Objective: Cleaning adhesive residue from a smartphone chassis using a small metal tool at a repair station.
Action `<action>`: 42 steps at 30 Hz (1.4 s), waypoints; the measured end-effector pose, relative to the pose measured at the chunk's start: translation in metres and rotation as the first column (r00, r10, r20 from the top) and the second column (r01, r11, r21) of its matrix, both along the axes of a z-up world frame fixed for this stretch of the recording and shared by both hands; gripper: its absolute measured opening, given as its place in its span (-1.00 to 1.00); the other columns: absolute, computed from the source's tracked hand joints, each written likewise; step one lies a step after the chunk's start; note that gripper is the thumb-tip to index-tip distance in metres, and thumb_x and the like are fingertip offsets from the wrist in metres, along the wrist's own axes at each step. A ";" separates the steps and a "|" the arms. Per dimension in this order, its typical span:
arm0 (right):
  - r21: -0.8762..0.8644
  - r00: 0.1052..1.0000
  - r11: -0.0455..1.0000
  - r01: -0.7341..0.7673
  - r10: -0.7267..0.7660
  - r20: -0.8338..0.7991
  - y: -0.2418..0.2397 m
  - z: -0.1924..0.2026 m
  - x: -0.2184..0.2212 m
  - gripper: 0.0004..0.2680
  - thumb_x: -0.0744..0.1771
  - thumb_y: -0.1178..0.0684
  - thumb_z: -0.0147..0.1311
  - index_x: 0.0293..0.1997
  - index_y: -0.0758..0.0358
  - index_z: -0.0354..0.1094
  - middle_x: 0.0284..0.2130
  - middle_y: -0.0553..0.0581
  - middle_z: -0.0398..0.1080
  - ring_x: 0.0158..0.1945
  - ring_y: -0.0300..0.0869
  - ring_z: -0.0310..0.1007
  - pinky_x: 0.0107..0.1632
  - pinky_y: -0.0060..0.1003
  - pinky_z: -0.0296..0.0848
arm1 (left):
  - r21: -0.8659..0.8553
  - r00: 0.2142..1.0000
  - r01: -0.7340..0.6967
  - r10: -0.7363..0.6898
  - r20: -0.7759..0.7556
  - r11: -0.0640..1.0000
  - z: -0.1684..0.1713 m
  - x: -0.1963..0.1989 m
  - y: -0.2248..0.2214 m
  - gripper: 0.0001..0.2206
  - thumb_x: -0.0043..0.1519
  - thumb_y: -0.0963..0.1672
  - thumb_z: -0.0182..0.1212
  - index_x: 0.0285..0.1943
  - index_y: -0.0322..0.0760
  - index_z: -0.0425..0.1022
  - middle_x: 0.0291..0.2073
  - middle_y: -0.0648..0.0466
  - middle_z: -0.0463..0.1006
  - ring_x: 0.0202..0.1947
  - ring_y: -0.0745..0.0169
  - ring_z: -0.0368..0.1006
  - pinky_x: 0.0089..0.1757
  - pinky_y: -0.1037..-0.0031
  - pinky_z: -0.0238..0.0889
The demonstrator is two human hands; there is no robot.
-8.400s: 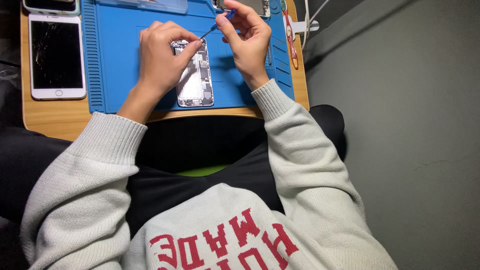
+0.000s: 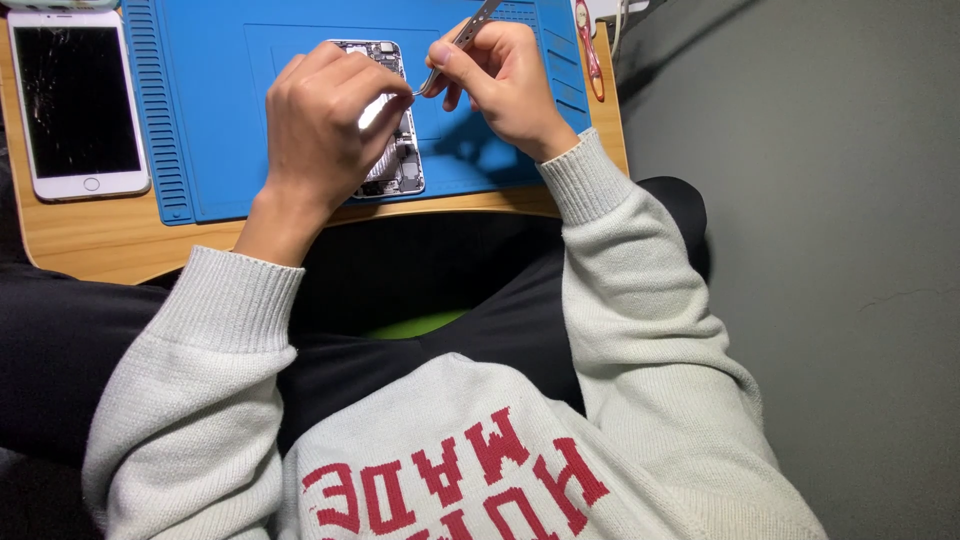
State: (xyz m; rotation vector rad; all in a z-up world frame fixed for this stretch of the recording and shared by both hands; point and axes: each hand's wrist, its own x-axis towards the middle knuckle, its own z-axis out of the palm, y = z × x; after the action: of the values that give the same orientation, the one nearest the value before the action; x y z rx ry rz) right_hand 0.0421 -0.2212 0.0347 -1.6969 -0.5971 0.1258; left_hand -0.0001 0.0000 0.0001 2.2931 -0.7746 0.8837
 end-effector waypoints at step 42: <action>-0.148 0.766 0.865 0.479 -0.329 0.552 0.017 -0.059 0.064 -0.87 0.40 0.09 0.18 -0.23 0.32 0.61 -0.30 0.08 0.65 -0.34 -0.26 0.60 -0.41 -0.43 0.47 | 0.271 0.920 -0.162 0.245 -0.307 0.949 -0.034 0.000 -0.004 -0.64 0.36 0.03 0.32 0.20 -0.24 0.57 0.34 -0.29 0.38 0.29 -0.31 0.25 0.19 0.03 0.24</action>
State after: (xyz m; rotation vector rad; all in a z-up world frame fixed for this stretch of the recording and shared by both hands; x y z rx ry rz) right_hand 0.1057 -0.2044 -0.0244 -2.1215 -0.5950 -0.6083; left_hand 0.0002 -0.0044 -0.0344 2.6844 -0.5180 0.4753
